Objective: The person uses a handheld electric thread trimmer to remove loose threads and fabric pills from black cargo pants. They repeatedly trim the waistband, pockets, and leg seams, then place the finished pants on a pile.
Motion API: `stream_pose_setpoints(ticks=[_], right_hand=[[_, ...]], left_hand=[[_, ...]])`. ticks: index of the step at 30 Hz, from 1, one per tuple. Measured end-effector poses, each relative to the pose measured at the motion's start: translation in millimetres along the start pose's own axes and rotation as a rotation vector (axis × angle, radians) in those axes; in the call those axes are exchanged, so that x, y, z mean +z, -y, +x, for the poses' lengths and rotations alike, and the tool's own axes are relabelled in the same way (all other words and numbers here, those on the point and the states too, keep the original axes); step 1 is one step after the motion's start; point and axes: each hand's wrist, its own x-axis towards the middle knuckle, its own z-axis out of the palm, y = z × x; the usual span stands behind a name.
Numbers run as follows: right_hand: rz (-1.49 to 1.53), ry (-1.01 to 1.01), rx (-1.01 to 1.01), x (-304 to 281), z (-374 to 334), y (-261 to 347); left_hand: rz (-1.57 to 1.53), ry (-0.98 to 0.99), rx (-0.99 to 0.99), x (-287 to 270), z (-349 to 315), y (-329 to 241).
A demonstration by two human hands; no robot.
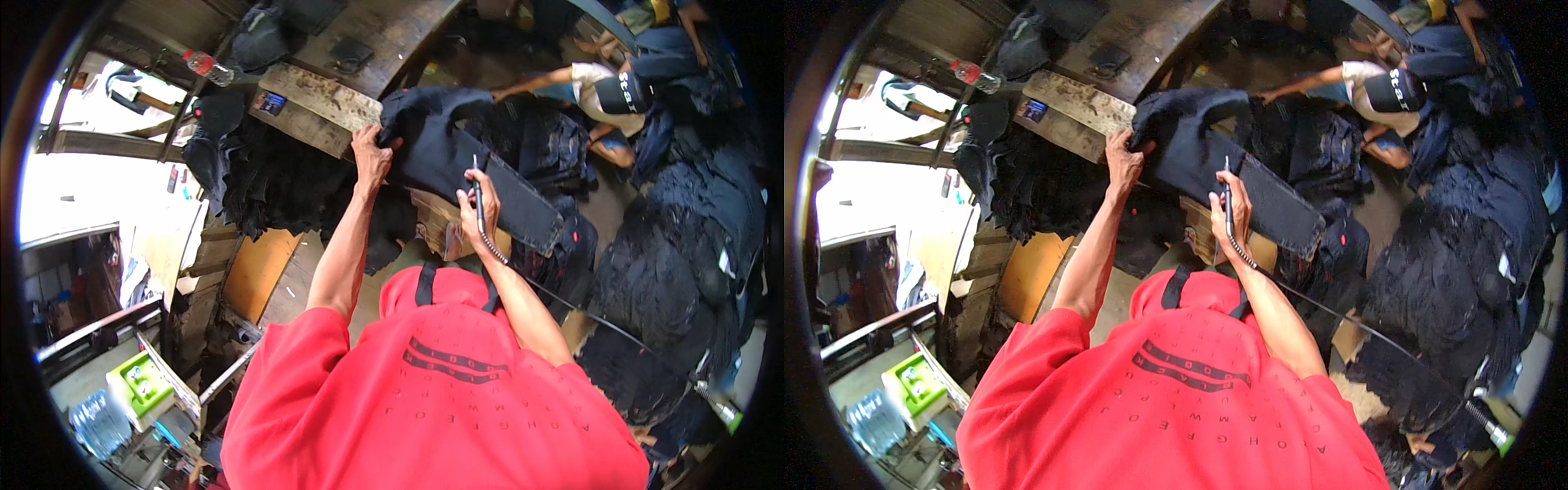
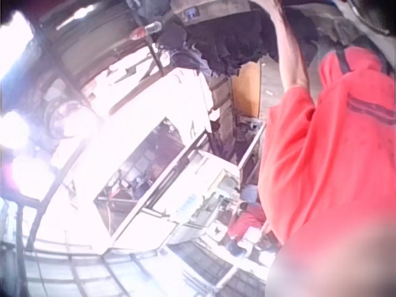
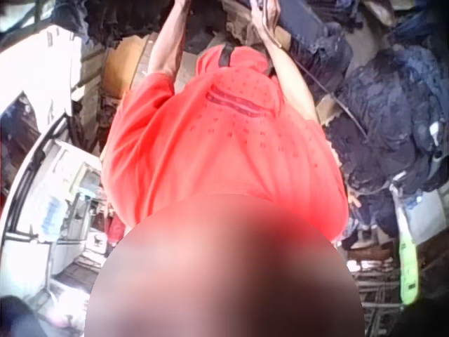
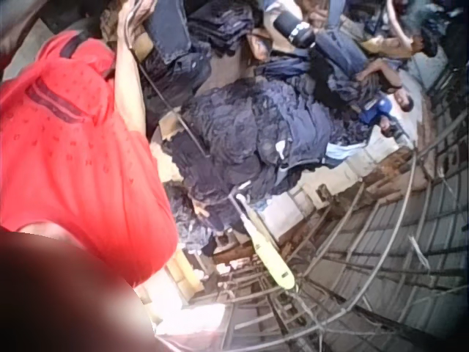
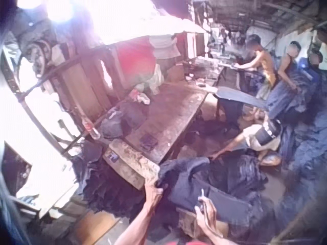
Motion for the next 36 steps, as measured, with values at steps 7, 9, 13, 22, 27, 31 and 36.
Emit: stream_pose_setpoints(ticks=[7,9,13,22,27,31,36], right_hand=[[-0.089,-0.071,-0.143,-25.6,42.0,-19.2],[-0.006,-0.116,-0.185,-28.9,72.2,-32.0],[0.045,0.105,-0.053,-33.6,107.2,-44.9],[-0.022,0.138,0.056,-35.1,111.8,-64.7],[-0.006,0.093,-0.228,-22.2,103.7,-40.9],[0.087,0.384,-0.397,14.8,89.7,-9.9],[0.020,0.524,-0.721,66.8,96.1,-6.0]], left_hand=[[0.179,-0.128,-0.310,8.5,-7.3,-12.3],[0.154,-0.172,-0.361,15.1,-12.6,-15.1],[0.163,-0.211,-0.328,20.4,-3.2,-16.8],[-0.417,-0.519,-0.843,40.4,-67.9,-46.5],[-0.532,-0.488,-0.651,33.2,-78.3,-33.9],[-0.223,-0.367,-0.722,12.9,-64.8,-26.2],[-0.219,-0.369,-0.500,4.9,-55.3,-13.2]])
